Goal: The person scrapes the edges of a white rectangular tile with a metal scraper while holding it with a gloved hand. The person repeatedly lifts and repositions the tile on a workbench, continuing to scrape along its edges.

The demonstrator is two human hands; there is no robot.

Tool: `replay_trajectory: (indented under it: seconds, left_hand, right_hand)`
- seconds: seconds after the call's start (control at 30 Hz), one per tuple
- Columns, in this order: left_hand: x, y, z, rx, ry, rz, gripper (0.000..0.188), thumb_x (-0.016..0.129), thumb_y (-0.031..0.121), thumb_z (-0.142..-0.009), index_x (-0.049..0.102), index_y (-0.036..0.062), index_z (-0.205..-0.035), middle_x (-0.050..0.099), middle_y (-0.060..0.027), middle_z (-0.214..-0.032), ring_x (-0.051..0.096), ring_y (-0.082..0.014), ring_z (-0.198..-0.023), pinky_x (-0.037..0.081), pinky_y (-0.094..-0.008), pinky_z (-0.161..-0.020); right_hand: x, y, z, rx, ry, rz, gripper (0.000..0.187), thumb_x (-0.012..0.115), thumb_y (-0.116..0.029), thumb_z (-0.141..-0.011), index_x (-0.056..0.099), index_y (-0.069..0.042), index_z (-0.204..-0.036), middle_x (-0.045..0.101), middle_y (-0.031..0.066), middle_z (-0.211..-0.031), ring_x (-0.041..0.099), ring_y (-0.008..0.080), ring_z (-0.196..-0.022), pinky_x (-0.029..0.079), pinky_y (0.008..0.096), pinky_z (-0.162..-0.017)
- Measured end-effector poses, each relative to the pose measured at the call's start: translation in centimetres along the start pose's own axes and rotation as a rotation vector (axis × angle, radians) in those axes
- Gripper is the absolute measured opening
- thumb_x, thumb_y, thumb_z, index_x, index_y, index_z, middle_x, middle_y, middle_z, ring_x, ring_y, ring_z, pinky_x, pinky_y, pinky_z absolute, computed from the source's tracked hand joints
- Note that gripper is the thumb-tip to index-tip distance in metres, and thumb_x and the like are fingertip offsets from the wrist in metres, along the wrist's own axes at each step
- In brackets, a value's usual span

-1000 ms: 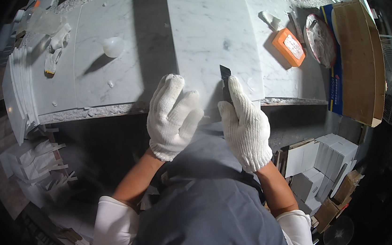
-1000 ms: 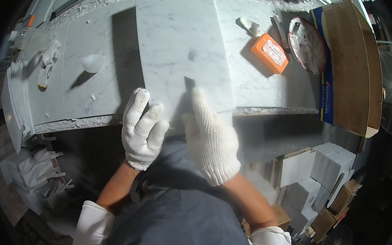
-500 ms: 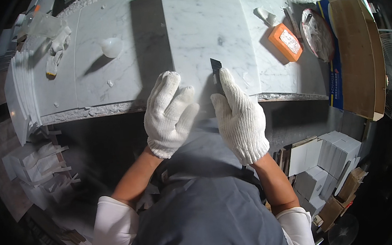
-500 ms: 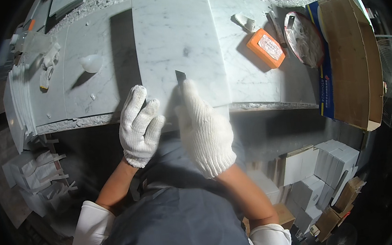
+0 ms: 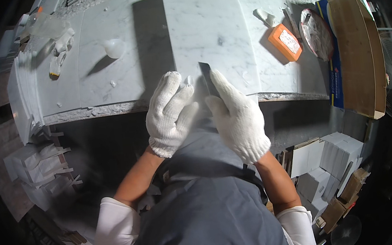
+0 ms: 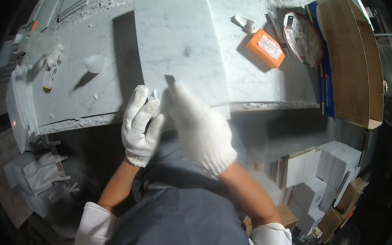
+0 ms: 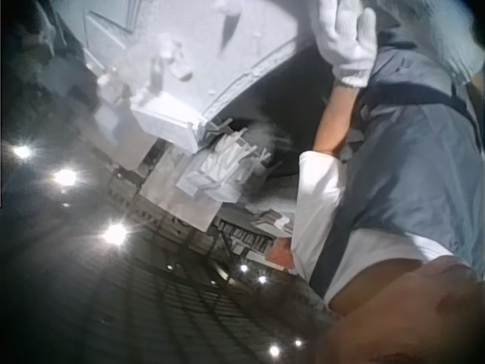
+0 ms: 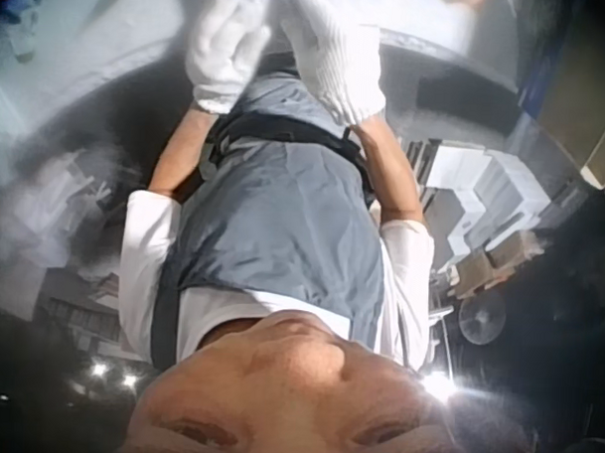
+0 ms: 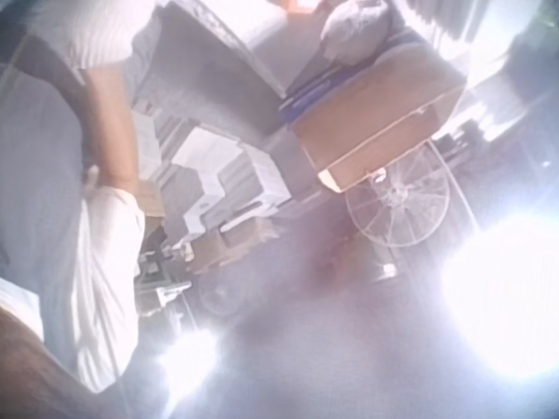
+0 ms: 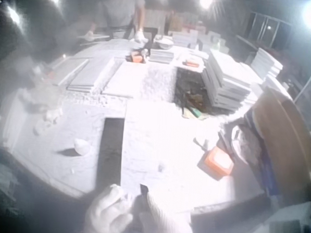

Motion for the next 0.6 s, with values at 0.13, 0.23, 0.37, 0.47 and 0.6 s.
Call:
replay_trajectory:
  seconds: [0.13, 0.23, 0.37, 0.47, 0.6]
  left_hand:
    - [0.3, 0.1, 0.2, -0.013, 0.067, 0.090, 0.039, 0.081, 0.018, -0.088, 0.070, 0.0047, -0.123, 0.063, -0.0194, -0.137, 0.061, -0.0393, -0.127, 0.049, -0.0468, -0.110]
    - [0.3, 0.3, 0.2, -0.008, 0.061, 0.057, 0.036, 0.081, 0.017, -0.088, 0.072, 0.0048, -0.121, 0.063, -0.0200, -0.137, 0.061, -0.0398, -0.127, 0.049, -0.0463, -0.109]
    - [-0.5, 0.3, -0.2, -0.061, -0.053, 0.017, 0.033, 0.080, 0.014, -0.088, 0.073, 0.0033, -0.118, 0.063, -0.0205, -0.136, 0.062, -0.0373, -0.125, 0.051, -0.0438, -0.108]
    - [-1.2, 0.0, -0.8, -0.279, 0.054, 0.315, 0.031, 0.078, 0.011, -0.091, 0.072, -0.0013, -0.118, 0.066, -0.0187, -0.132, 0.066, -0.0319, -0.121, 0.054, -0.0403, -0.105]
    - [-1.5, 2.1, -3.4, 0.005, 0.041, -0.045, 0.035, 0.076, 0.020, -0.093, 0.071, 0.0014, -0.122, 0.064, -0.0180, -0.134, 0.063, -0.0354, -0.125, 0.046, -0.0460, -0.113]
  right_hand:
    - [-1.8, 0.8, 0.5, 0.010, 0.071, -0.071, 0.054, 0.065, 0.001, -0.094, 0.054, -0.002, -0.147, 0.069, 0.0221, -0.131, 0.073, 0.0237, -0.109, 0.056, 0.0307, -0.095]
    - [-1.2, 0.6, 0.4, 0.125, -0.097, 0.031, 0.050, 0.068, -0.006, -0.094, 0.058, -0.003, -0.143, 0.069, 0.0250, -0.127, 0.073, 0.0285, -0.110, 0.056, 0.0342, -0.093]
    - [-0.5, 0.2, 0.6, 0.004, -0.339, -0.061, 0.051, 0.071, -0.012, -0.094, 0.059, -0.002, -0.142, 0.069, 0.0231, -0.130, 0.070, 0.0292, -0.116, 0.053, 0.0361, -0.097]
    - [-2.2, 2.3, 2.1, -0.059, -0.305, -0.375, 0.053, 0.069, -0.014, -0.096, 0.056, 0.001, -0.145, 0.070, 0.0174, -0.132, 0.070, 0.0223, -0.112, 0.054, 0.0345, -0.095]
    - [-5.3, 7.9, 5.9, 0.317, -0.062, -0.769, 0.073, 0.072, -0.019, -0.093, 0.042, 0.011, -0.152, 0.069, 0.0135, -0.111, 0.059, 0.0079, -0.075, 0.051, 0.0229, -0.067]
Point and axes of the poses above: each hand's wrist, its own z-axis away from the middle knuckle, its own x-axis out of the palm, y = z × x, the point moved 4 cm from there along -z, towards the middle knuckle
